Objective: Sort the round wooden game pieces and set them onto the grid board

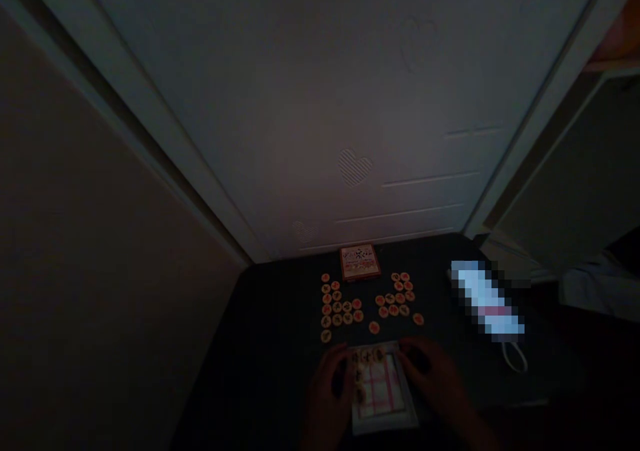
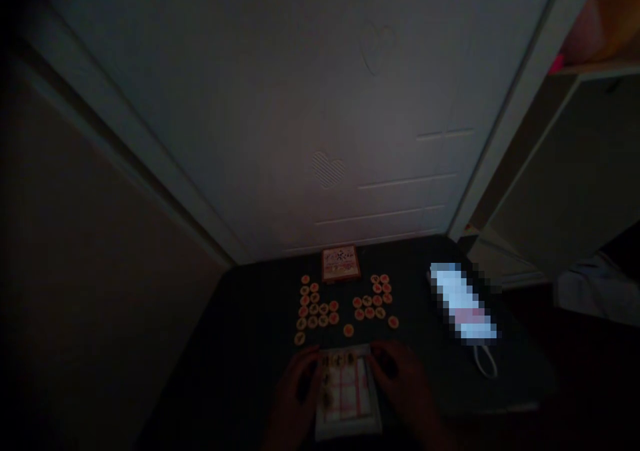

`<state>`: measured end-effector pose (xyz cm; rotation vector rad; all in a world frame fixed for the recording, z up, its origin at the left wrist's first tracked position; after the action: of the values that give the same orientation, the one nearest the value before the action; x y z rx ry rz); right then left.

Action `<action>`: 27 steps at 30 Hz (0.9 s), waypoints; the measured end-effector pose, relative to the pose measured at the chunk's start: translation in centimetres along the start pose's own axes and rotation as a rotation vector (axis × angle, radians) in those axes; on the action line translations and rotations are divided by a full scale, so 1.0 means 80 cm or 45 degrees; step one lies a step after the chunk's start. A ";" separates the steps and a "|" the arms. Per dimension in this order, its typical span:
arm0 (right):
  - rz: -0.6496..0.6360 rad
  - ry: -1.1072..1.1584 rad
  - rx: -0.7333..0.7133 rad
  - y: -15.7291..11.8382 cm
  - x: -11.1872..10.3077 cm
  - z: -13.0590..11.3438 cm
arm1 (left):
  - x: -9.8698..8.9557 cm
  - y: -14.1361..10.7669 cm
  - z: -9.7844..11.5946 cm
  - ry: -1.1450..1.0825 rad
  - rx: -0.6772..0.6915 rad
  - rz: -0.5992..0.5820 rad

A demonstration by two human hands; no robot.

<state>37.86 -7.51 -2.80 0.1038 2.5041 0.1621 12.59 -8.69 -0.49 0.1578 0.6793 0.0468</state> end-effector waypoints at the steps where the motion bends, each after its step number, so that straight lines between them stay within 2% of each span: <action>1: 0.002 0.004 0.001 0.001 0.000 0.000 | -0.001 0.001 0.000 -0.016 -0.002 -0.003; 8: -0.050 0.069 -0.020 0.014 -0.002 -0.012 | -0.009 0.013 0.010 0.002 0.020 -0.062; 12: -0.102 0.122 -0.031 0.019 0.000 -0.017 | -0.011 0.020 0.039 0.135 0.143 -0.057; 16: -0.110 0.153 -0.069 0.018 0.000 -0.019 | 0.003 0.031 0.069 0.255 0.316 -0.201; 22: -0.125 0.161 -0.061 0.016 -0.001 -0.023 | 0.015 0.043 0.066 0.322 0.320 -0.332; 27: -0.117 0.188 -0.068 0.016 0.001 -0.021 | 0.015 0.044 0.075 0.316 0.364 -0.330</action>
<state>36.82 -6.40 -1.30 -0.0470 2.6434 0.2056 17.31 -5.92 3.92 0.3412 0.9482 -0.2846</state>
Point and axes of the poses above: each hand's wrist, its own y-axis towards the middle knuckle, its own x-axis out of the palm, z = x × y, the point moved 7 cm from there along y, towards the middle knuckle, and after that the axes turned 1 degree about x, right-handed, at the moved point
